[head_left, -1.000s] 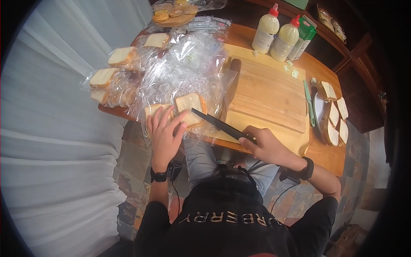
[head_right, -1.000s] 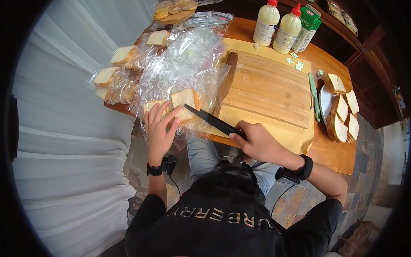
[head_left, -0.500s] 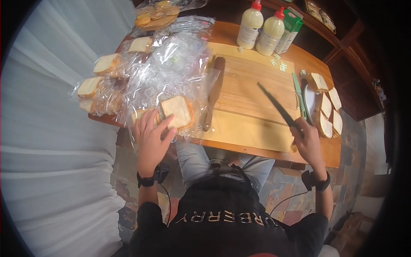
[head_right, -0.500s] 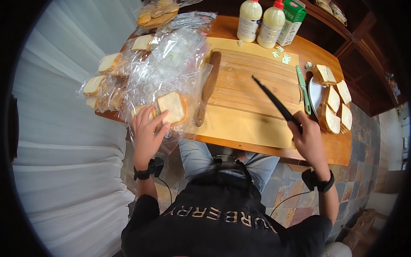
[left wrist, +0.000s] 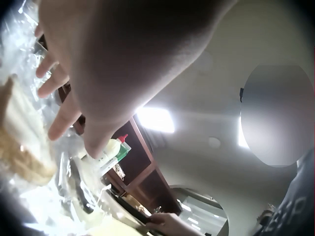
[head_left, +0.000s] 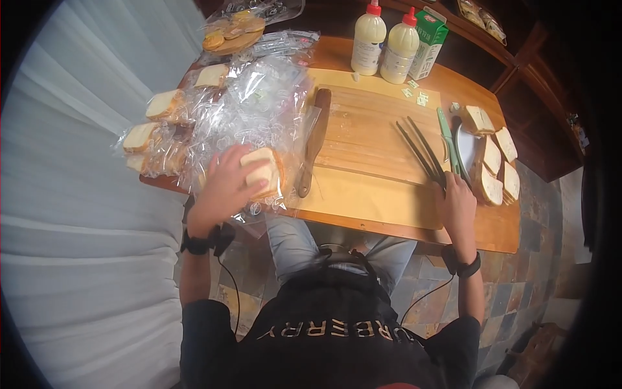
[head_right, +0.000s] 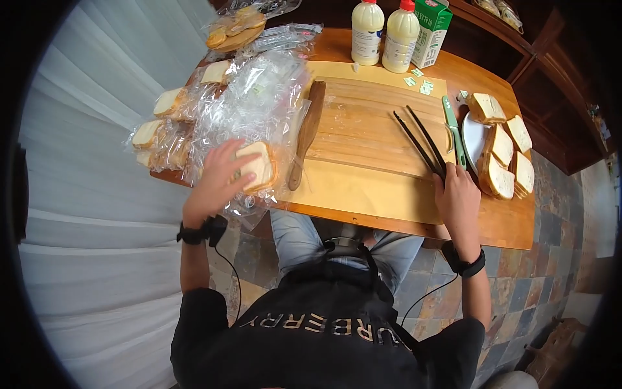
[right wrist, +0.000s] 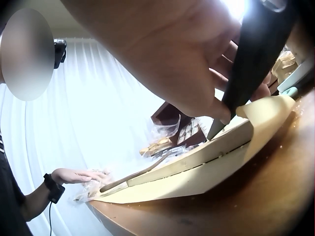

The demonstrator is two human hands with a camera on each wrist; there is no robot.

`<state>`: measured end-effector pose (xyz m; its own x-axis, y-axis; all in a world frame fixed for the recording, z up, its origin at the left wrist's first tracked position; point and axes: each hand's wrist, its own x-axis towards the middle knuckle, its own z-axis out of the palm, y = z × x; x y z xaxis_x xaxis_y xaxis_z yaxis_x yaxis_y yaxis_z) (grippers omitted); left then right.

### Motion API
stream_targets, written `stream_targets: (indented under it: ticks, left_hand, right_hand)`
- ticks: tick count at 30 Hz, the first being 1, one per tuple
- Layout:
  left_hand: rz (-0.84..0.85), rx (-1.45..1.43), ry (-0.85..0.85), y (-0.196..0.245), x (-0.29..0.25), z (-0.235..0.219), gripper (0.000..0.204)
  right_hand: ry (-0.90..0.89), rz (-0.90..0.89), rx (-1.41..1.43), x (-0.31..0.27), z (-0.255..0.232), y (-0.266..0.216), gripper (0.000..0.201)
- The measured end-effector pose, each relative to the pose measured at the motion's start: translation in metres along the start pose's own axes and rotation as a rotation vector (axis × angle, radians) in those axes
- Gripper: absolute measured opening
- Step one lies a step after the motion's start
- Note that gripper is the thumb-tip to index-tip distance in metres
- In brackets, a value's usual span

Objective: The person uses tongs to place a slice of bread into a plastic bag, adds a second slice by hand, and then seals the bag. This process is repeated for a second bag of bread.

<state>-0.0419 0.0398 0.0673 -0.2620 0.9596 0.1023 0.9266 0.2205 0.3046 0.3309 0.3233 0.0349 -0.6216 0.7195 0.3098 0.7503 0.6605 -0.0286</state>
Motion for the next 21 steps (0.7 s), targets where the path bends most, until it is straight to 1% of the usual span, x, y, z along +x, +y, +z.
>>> stream_targets:
  ticks: [2,4,5,7,8,10,11,13,14,15,16,17,18,19,20,21]
  left_hand:
    - [-0.011,0.041,0.022,-0.014,0.01,-0.013,0.045]
    - [-0.062,0.055,0.092,-0.038,0.024,-0.015,0.047]
    - [-0.065,0.056,0.092,-0.049,0.032,-0.012,0.047]
    - [-0.027,-0.036,0.078,-0.071,0.049,-0.005,0.051]
    - [-0.03,-0.034,0.078,-0.077,0.056,0.0,0.051]
    - [0.045,-0.01,0.079,-0.084,0.071,0.006,0.053]
    - [0.044,-0.009,0.077,-0.083,0.078,0.004,0.053]
    - [-0.145,-0.184,-0.063,-0.084,0.091,0.001,0.046]
    - [-0.148,-0.186,-0.064,-0.088,0.096,-0.001,0.046]
    - [-0.145,-0.234,-0.122,-0.093,0.099,-0.002,0.042]
    - [-0.144,-0.281,-0.176,-0.099,0.102,-0.004,0.038]
    - [-0.151,-0.282,-0.172,-0.104,0.107,-0.006,0.038]
    - [-0.155,-0.341,-0.249,-0.109,0.111,-0.008,0.031]
    - [-0.159,-0.401,-0.328,-0.114,0.111,-0.007,0.025]
    - [-0.166,-0.402,-0.324,-0.116,0.109,-0.005,0.025]
    - [-0.109,-0.577,-0.305,-0.118,0.108,-0.001,0.021]
  right_hand:
    - [-0.005,-0.003,0.004,-0.001,0.002,0.004,0.028]
    - [0.003,-0.027,-0.008,-0.002,0.002,0.006,0.035]
    - [0.003,-0.029,-0.006,-0.003,0.001,0.007,0.035]
    - [0.111,-0.061,-0.039,-0.004,-0.001,0.006,0.042]
    - [0.111,-0.064,-0.036,-0.005,-0.004,0.004,0.042]
    - [0.196,-0.075,0.083,-0.006,-0.011,-0.005,0.043]
    - [0.195,-0.075,0.085,-0.008,-0.016,-0.012,0.043]
    - [0.141,-0.092,0.299,-0.014,-0.027,-0.033,0.04]
    - [0.114,-0.109,0.408,-0.019,-0.032,-0.049,0.035]
    - [0.062,-0.143,0.487,-0.024,-0.027,-0.059,0.032]
    - [-0.034,-0.207,0.59,-0.028,-0.023,-0.074,0.032]
    - [-0.141,-0.214,0.758,-0.033,-0.014,-0.091,0.032]
    - [-0.259,-0.245,0.787,-0.038,-0.015,-0.107,0.032]
    - [-0.306,-0.341,0.858,-0.04,-0.005,-0.119,0.035]
    - [-0.273,-0.429,0.922,-0.042,0.005,-0.132,0.037]
    - [-0.414,-0.403,0.984,-0.04,0.007,-0.144,0.039]
